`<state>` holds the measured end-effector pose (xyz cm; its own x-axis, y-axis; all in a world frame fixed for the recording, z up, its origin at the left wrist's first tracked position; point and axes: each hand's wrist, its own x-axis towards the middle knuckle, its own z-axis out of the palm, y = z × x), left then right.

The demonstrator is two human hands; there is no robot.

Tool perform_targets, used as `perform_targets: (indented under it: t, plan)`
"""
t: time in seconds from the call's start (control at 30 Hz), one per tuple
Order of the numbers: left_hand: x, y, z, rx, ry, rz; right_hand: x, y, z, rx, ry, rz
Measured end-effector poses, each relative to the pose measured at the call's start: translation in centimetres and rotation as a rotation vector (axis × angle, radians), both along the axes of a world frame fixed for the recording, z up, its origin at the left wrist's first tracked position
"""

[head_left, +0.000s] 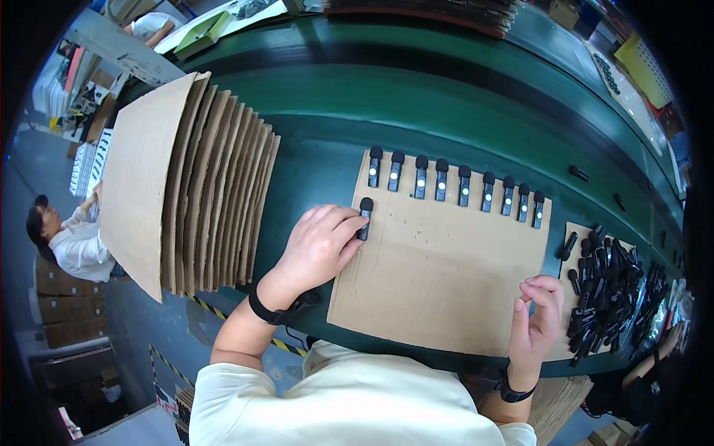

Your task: The person picks up microphones from a conveyor belt, presses their buttons, and arranges them on a cardboard sheet. Once the sheet is full, they cover it with another cardboard sheet and continue processing more microphones.

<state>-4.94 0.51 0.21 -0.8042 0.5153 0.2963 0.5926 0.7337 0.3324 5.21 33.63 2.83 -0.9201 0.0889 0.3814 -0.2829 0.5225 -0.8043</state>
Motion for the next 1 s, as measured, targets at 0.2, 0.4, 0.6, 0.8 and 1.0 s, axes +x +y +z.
perform_targets:
  t: [0.2,0.4,0.6,0.8,1.0]
  plan:
    - [-0.6,0.1,-0.6,0.017,-0.009,0.013,-0.1,0.1,-0.1,0.063,0.001,0.010]
    - [-0.8,0.5,-1.0,0.067,-0.010,0.023,0.1,0.0,0.5,0.055,-0.049,-0.032]
    - [-0.7,0.3,-0.4,0.095,0.003,0.001,-1.5,1.9,1.6,0.282,-0.024,-0.036]
    - [-0.1,-0.3,0.0,0.186,-0.019,0.063,-6.9,8.1,2.0,0.416,-0.083,-0.039]
    - [2.1,-0.8,0.7,0.315,-0.074,0.130,-16.3,13.8,-0.4,0.642,-0.229,-0.071]
